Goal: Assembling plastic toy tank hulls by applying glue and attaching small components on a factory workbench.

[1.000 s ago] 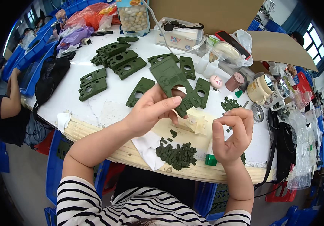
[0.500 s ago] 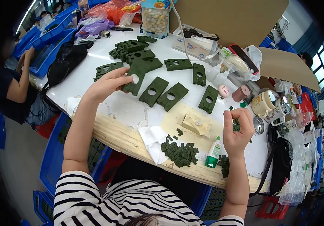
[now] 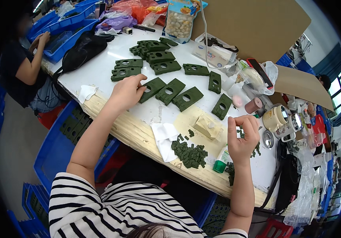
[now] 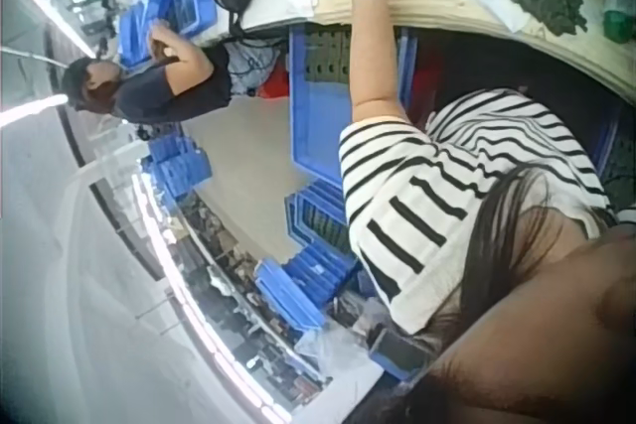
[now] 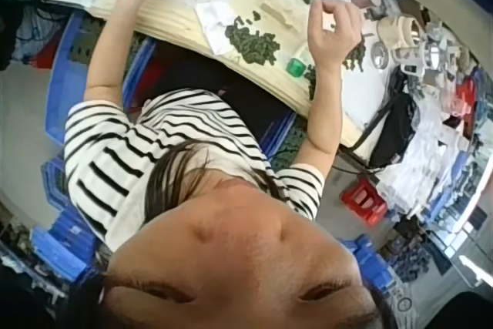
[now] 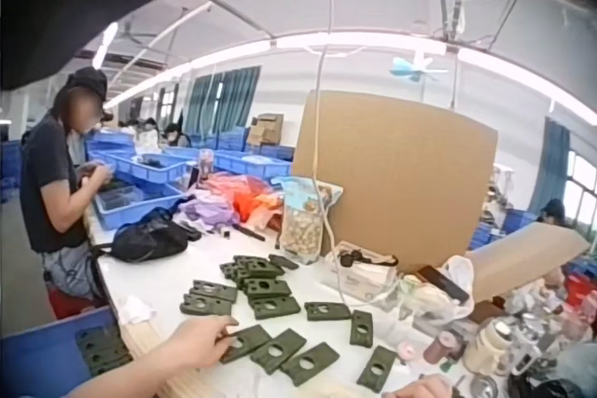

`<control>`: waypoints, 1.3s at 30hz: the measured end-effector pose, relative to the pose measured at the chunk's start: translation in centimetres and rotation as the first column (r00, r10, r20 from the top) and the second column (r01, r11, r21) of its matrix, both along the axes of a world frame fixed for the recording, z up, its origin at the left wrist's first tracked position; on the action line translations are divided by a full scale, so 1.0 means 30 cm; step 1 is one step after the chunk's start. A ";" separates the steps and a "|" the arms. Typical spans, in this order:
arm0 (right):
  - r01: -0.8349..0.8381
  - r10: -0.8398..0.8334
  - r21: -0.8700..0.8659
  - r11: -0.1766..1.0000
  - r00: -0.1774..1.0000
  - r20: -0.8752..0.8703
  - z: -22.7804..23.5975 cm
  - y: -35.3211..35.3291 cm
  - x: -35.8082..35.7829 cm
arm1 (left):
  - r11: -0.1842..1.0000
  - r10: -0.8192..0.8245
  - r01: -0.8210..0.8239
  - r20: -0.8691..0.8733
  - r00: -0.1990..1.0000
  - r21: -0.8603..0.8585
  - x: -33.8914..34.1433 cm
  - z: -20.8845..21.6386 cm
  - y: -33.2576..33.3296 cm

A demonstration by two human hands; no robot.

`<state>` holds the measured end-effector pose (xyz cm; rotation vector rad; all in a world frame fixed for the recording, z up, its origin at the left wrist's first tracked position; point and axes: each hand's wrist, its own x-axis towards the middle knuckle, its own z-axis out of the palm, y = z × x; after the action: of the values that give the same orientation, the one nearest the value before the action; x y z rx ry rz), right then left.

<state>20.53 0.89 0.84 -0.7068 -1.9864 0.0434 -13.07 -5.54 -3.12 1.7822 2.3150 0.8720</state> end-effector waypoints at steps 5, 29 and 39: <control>0.010 -0.010 0.036 0.999 1.000 -0.002 0.005 0.004 0.008 | 0.999 0.041 -0.041 -0.025 0.999 -0.029 0.055 0.029 0.001; 0.358 -0.191 -0.473 0.805 0.911 0.365 0.062 0.169 0.242 | 0.803 -0.575 0.540 0.090 0.813 0.251 0.231 0.213 0.048; 0.393 0.008 -0.603 0.694 0.833 0.553 -0.059 0.246 0.248 | 0.515 -0.817 0.782 -0.077 0.572 0.350 0.432 0.178 0.224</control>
<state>27.96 8.27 -0.93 -1.5783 -2.3969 0.5632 -0.11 1.18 2.20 2.5053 0.9960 1.1450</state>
